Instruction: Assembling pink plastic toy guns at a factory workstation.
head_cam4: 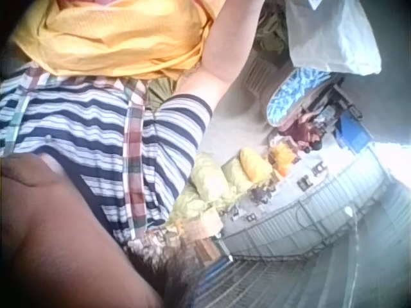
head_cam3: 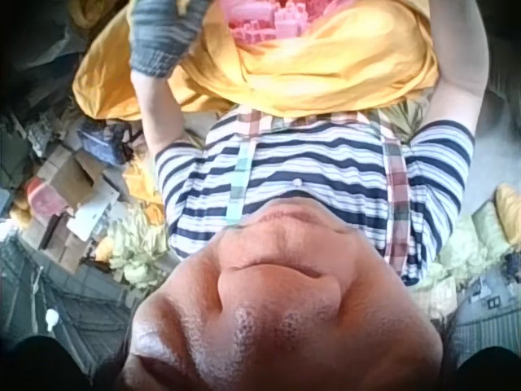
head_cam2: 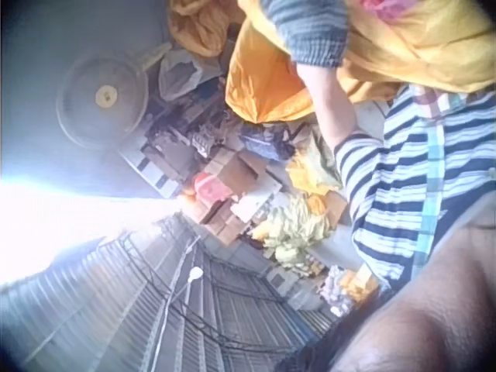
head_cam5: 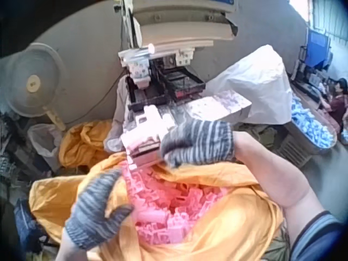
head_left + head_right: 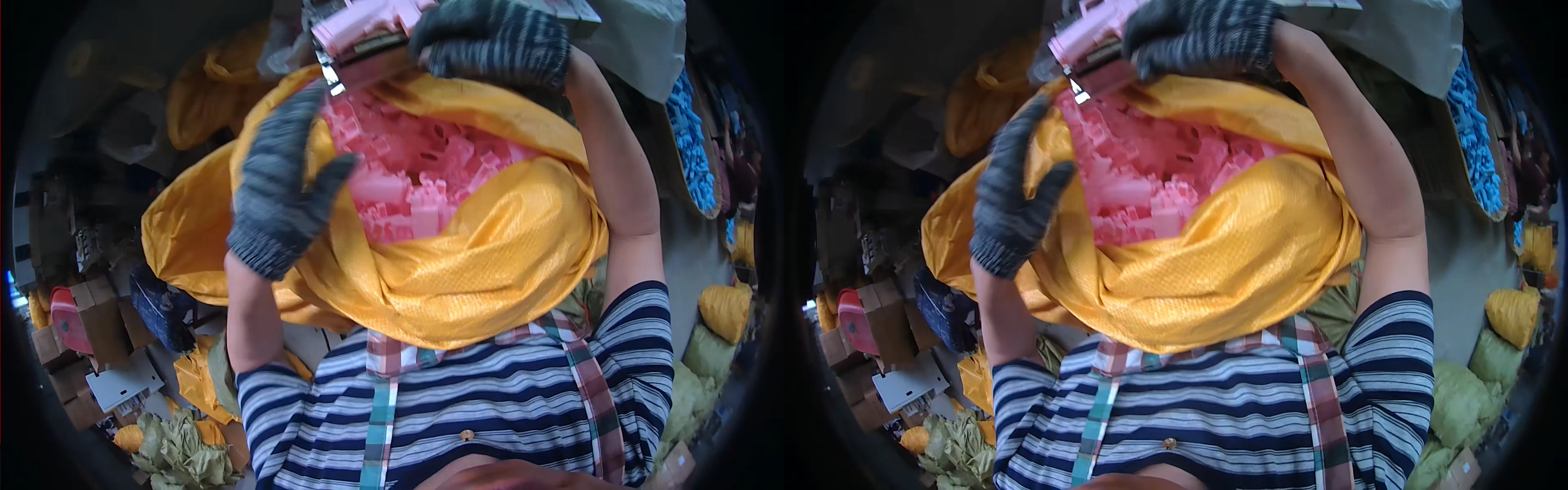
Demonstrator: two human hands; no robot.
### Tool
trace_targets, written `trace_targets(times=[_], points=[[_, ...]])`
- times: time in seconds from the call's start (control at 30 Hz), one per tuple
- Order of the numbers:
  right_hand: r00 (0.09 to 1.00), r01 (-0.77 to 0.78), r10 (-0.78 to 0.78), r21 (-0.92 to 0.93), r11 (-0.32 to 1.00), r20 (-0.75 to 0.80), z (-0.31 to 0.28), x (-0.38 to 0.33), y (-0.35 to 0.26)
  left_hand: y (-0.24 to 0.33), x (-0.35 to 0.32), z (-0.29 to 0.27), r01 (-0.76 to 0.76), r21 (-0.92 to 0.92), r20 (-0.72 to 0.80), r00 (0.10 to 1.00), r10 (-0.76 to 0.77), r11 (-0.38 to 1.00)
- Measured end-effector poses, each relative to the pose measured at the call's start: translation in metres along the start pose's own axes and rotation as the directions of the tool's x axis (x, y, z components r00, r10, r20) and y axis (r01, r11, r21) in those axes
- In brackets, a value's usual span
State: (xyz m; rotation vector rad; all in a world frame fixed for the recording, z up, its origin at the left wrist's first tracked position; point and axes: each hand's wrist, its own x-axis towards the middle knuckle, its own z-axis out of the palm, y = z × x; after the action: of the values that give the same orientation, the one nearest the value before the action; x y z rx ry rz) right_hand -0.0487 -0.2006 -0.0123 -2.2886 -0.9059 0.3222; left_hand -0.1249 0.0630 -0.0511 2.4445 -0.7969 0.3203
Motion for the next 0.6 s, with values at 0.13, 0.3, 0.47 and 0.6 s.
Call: trace_targets(times=[0.13, 0.3, 0.47, 0.6], points=[[0.870, -0.007, 0.187, -0.369, 0.929, 0.456, 0.067, 0.004, 0.018, 0.041, -0.011, 0.042, -0.249, -0.423, 0.418, 0.799, 0.432, 0.871], [0.716, -0.138, 0.567, -0.714, 0.686, 0.406, 0.142, 0.006, 0.077, 0.046, -0.024, 0.062, -0.376, -0.535, 0.458, 0.623, 0.634, 0.756], [0.792, -0.037, 0.438, -0.682, 0.731, 0.426, 0.143, 0.013, 0.062, 0.040, -0.039, 0.049, -0.223, -0.572, 0.397, 0.767, 0.504, 0.789], [0.957, -0.085, 0.235, -0.614, 0.785, 0.168, 0.083, -0.006, 0.018, 0.032, -0.036, 0.022, 0.337, -0.535, 0.644, 0.756, 0.117, 0.775]])
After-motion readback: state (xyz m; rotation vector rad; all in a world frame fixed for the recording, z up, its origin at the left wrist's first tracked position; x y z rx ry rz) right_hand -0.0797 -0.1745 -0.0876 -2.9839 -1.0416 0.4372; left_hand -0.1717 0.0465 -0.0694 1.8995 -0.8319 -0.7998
